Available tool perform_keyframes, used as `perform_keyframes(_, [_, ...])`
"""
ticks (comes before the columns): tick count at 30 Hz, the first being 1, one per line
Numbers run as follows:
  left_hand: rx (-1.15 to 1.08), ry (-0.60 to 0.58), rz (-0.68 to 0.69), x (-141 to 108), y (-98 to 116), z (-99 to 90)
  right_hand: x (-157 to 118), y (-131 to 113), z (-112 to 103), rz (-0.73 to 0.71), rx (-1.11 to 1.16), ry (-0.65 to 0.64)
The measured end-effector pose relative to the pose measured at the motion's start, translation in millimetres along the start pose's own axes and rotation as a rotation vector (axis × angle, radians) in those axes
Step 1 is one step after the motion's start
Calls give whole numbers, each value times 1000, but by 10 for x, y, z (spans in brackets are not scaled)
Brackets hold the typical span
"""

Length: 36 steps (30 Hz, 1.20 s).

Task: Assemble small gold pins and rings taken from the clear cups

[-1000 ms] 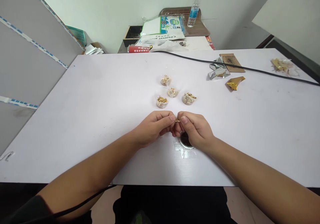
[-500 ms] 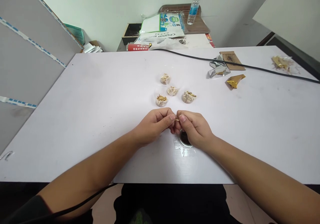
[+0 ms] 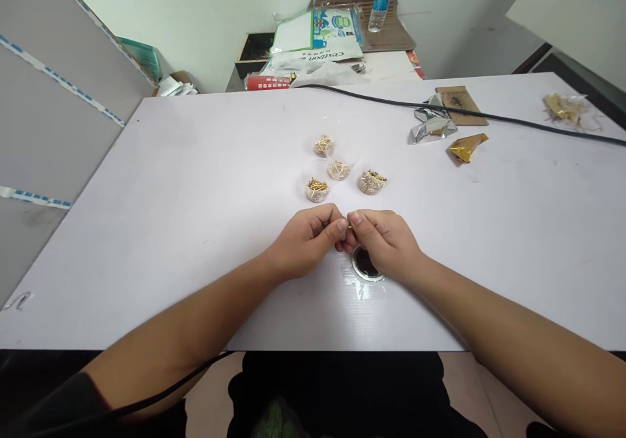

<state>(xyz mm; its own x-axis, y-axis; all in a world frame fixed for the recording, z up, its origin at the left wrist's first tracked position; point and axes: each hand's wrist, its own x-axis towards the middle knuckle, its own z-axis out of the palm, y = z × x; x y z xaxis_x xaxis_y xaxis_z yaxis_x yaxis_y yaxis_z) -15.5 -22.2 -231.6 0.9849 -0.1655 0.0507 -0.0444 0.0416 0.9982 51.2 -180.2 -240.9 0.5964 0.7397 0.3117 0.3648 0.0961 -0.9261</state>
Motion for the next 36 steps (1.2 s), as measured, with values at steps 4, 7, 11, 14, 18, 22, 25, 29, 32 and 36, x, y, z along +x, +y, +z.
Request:
perform_keyframes(4, [44, -14, 0, 0, -26, -19, 6, 23, -15, 104, 86, -21])
perform_keyframes(7, [121, -19, 30, -10, -35, -29, 2, 41, -37, 195, 124, -51])
perform_keyframes(11, [274, -16, 83, -27, -34, -48, 14, 50, -62, 249, 109, -89])
perform_keyframes(14, [391, -19, 130, -33, -24, -62, 30, 50, -64, 264, 115, -103])
perform_keyframes(18, [567, 19, 224, -34, -22, -70, 37, 56, -59, 285, 146, -108])
perform_keyframes(22, [680, 39, 321, -34, -42, -70, 35, 64, -63, 285, 143, -124])
perform_keyframes(25, [720, 51, 391, -35, -61, -65, 34, 68, -66, 277, 152, -136])
perform_keyframes(29, [804, 92, 450, -34, -76, -44, 29, 71, -51, 275, 113, -108])
perform_keyframes(32, [839, 133, 498, -35, -75, -19, 19, 64, -25, 301, 68, -53])
perform_keyframes(36, [872, 154, 568, -45, -55, 19, 2, 33, 18, 320, 72, -13])
